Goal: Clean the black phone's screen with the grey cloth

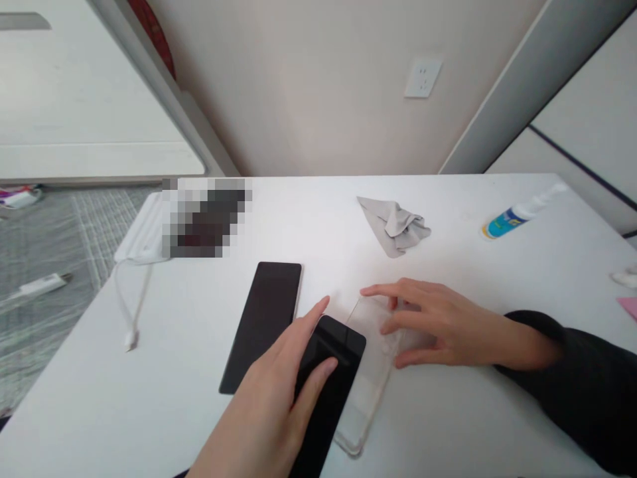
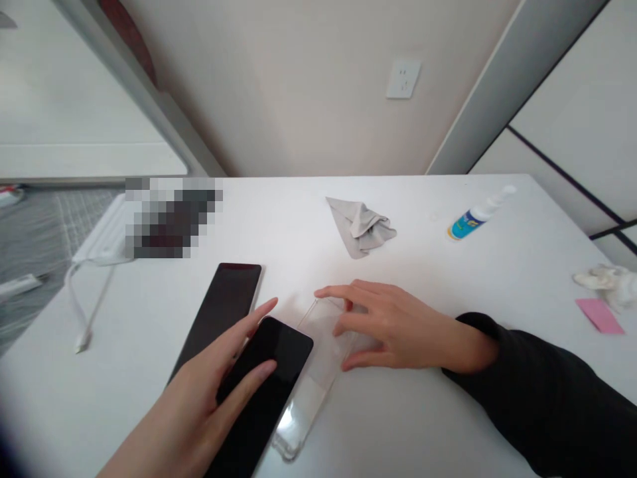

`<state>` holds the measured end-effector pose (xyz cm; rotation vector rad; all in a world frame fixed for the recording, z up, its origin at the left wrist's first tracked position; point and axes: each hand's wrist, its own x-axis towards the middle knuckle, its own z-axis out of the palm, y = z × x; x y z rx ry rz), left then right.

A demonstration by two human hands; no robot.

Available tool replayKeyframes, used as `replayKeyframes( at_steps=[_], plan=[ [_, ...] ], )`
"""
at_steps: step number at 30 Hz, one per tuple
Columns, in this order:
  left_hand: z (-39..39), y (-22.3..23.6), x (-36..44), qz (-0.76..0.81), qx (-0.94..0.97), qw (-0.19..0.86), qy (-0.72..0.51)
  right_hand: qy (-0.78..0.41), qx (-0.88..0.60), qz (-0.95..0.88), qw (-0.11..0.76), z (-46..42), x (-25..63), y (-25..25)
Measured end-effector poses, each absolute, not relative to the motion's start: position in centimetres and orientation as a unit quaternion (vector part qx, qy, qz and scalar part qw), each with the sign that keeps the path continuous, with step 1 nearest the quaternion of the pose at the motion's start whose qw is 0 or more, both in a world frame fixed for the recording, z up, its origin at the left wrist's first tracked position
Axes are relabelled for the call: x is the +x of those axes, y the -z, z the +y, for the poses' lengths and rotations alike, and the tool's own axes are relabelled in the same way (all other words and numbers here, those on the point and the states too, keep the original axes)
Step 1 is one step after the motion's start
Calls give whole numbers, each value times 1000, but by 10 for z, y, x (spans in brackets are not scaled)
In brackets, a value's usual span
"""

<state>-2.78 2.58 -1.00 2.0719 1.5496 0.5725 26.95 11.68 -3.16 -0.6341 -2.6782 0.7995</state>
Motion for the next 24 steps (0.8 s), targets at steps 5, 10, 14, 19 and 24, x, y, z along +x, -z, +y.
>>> replayKeyframes(
  at_steps=[5,10,14,19,24],
  plan=[
    [32,11,-7,511,835,136,-151,-334,-233,-902,144,121,274,31],
    [42,12,4,465,878,67,-93,-367,-230,-886,167,123,273,35],
    [45,13,14,438,894,28,-88,-359,-205,-892,183,125,273,38],
    [38,9,8,436,894,24,-99,-331,-196,-906,175,125,273,38],
    [25,13,-22,270,962,-11,-36,-319,-172,-920,151,125,274,30]
  ],
)
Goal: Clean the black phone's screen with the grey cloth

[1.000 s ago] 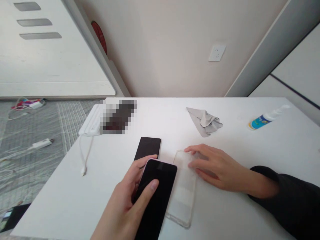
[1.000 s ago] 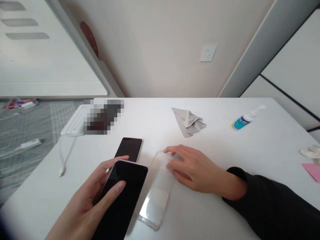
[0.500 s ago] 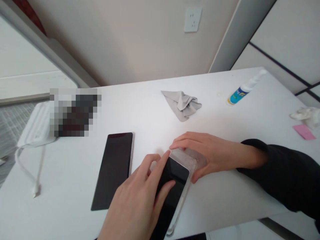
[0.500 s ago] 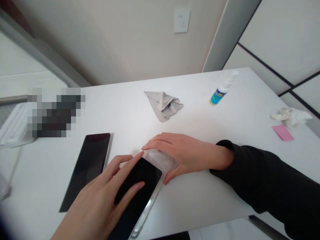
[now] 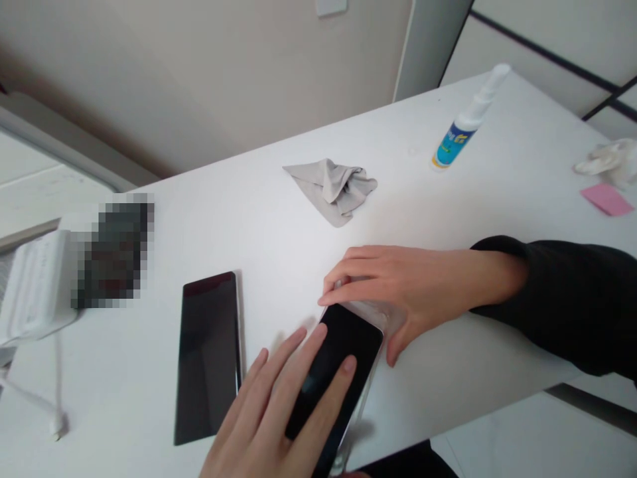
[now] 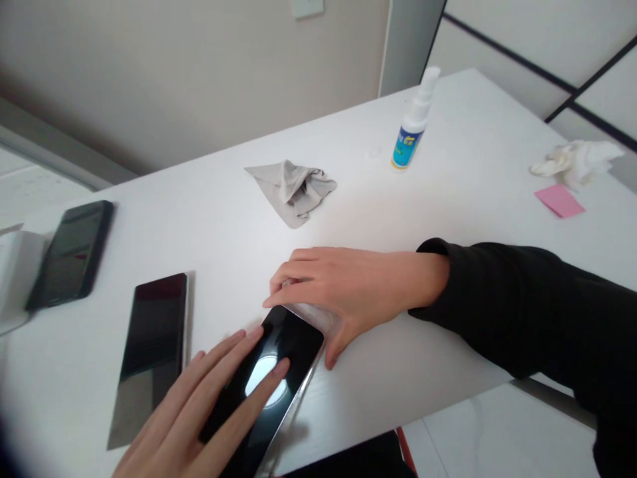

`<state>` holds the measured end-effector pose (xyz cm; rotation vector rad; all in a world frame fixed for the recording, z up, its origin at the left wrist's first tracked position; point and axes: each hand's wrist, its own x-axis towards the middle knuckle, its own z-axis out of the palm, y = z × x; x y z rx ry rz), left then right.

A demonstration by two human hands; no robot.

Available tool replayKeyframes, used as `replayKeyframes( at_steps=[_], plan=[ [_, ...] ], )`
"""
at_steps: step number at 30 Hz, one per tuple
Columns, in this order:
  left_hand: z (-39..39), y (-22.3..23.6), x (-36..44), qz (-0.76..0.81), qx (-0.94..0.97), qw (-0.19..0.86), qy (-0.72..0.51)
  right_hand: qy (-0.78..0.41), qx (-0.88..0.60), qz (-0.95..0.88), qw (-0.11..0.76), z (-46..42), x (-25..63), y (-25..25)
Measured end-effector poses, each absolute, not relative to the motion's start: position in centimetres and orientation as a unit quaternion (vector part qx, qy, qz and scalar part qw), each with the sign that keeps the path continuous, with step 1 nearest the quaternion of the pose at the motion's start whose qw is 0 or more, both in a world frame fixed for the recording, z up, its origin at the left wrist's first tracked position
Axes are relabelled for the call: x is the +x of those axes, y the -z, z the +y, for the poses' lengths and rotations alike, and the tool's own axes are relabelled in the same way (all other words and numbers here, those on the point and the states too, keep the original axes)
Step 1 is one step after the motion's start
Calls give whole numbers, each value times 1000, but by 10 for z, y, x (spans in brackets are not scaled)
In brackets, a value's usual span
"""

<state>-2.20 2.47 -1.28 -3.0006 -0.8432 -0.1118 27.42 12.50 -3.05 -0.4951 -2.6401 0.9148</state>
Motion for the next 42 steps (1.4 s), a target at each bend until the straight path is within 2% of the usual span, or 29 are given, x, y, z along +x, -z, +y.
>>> replayKeyframes(
  at_steps=[7,16,30,42],
  plan=[
    [10,20,-21,-261,-965,33,8,-298,-168,-926,158,126,274,32],
    [4,24,-3,-312,-949,26,43,-319,-165,-916,179,126,270,33],
    [5,29,14,-309,-948,19,75,-291,-154,-922,201,122,267,43],
    [10,24,21,-286,-955,82,9,-270,-155,-927,207,121,268,42]
  ],
)
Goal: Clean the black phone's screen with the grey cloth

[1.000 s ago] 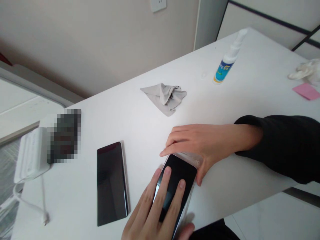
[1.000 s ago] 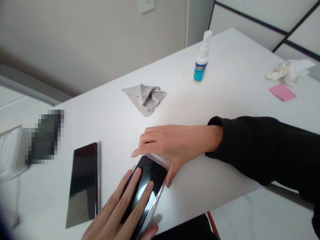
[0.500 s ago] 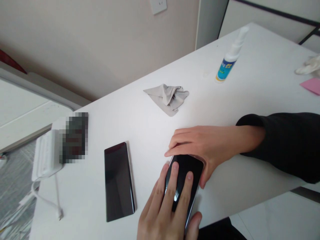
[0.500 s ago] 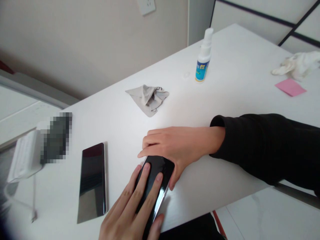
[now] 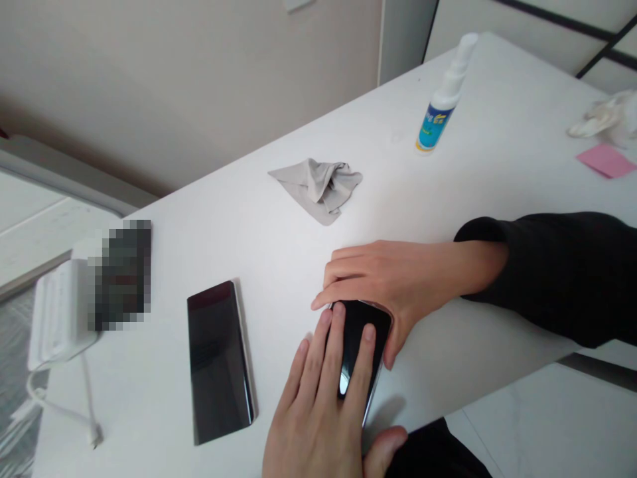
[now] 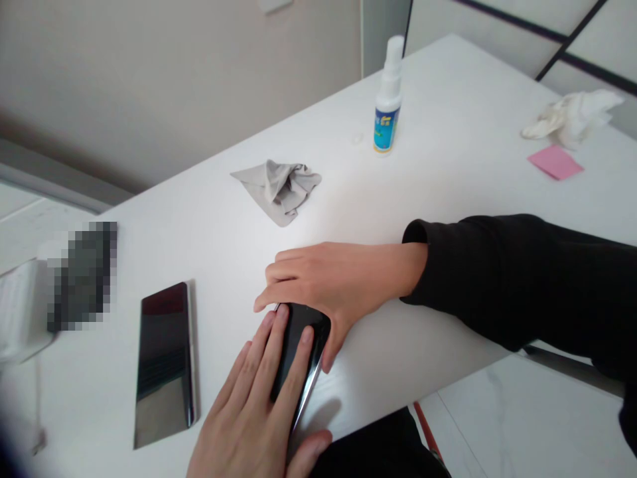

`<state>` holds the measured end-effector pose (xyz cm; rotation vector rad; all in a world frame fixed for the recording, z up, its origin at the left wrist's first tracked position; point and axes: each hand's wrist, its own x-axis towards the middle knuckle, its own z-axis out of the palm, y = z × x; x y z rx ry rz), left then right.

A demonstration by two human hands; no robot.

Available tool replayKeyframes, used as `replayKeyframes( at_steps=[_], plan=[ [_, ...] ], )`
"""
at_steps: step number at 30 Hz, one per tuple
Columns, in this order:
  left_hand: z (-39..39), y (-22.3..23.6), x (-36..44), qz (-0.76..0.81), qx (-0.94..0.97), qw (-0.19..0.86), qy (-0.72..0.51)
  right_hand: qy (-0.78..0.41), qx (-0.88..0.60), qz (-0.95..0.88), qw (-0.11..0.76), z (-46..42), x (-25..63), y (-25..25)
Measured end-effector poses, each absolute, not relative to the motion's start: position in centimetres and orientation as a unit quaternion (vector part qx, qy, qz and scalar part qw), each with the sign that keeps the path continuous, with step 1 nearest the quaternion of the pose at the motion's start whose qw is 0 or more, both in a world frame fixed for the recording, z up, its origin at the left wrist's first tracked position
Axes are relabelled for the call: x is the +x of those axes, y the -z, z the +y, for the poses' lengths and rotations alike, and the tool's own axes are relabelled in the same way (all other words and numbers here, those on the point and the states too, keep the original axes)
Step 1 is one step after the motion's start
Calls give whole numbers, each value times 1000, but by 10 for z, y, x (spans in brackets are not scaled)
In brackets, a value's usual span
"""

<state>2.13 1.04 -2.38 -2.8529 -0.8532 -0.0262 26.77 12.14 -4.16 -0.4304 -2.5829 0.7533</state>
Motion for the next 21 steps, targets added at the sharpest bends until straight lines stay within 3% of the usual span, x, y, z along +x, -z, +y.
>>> replayKeyframes(
  at_steps=[15,21],
  plan=[
    [2,11,-6,-272,-962,-23,-1,-301,-146,-923,192,121,270,37],
    [1,13,-58,-610,-786,-47,84,-254,-203,-919,222,115,272,36]
  ],
)
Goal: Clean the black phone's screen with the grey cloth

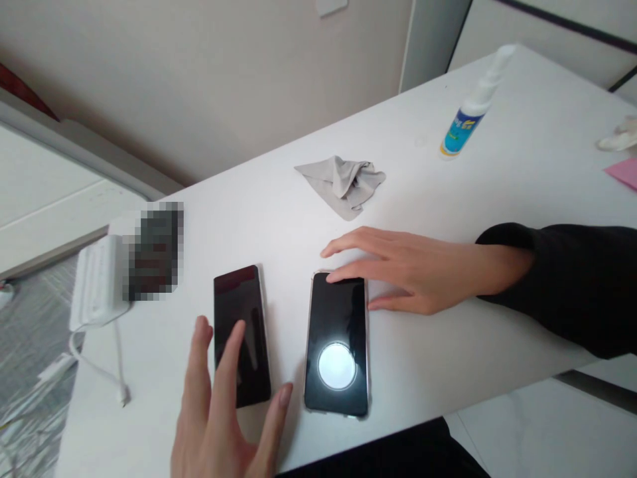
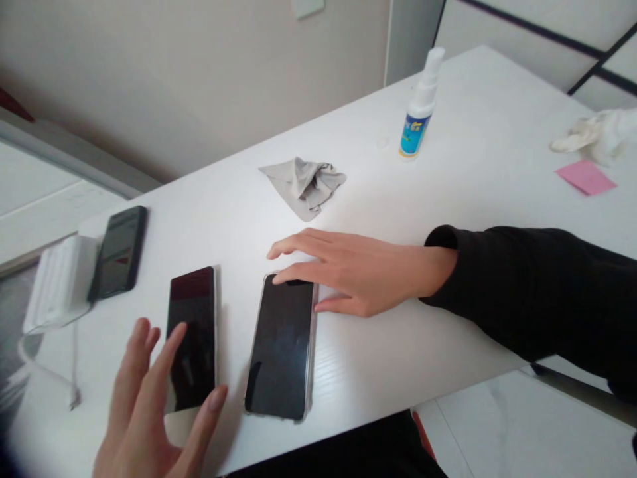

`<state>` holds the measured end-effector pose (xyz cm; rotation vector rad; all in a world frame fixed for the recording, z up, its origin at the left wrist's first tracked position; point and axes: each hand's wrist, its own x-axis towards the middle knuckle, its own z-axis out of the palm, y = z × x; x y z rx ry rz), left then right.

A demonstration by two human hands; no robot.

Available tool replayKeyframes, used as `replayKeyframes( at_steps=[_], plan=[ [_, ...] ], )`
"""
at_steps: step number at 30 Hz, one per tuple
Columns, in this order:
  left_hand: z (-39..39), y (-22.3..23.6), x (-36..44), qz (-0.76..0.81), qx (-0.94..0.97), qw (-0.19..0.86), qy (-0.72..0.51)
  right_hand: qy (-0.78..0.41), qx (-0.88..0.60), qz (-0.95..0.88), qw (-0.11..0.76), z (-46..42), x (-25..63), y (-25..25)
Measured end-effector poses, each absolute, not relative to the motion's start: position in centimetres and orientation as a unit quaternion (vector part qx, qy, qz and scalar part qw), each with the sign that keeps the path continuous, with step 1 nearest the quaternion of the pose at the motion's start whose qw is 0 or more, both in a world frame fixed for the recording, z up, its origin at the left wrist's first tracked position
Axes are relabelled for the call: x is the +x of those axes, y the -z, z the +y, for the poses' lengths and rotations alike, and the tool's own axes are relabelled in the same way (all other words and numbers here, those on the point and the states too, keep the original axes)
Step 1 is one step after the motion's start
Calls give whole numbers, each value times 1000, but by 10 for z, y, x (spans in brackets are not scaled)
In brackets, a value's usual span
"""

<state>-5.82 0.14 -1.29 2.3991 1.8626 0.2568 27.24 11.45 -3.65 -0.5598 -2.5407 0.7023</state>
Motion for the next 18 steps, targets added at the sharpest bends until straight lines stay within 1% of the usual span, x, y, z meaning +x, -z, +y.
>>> replayKeyframes(
  at_steps=[3,8,11,15,18],
  plan=[
    [10,21,-61,645,761,9,-69,-219,-212,-925,225,108,268,34],
    [13,21,-63,672,737,-24,-72,-234,-165,-940,185,98,258,36],
    [9,19,-76,708,700,-33,-88,-228,-170,-940,186,96,255,39],
    [8,23,-95,720,684,-11,-120,-212,-169,-940,207,95,250,38],
    [8,26,-106,725,671,42,-153,-207,-162,-940,217,92,244,35]
  ],
)
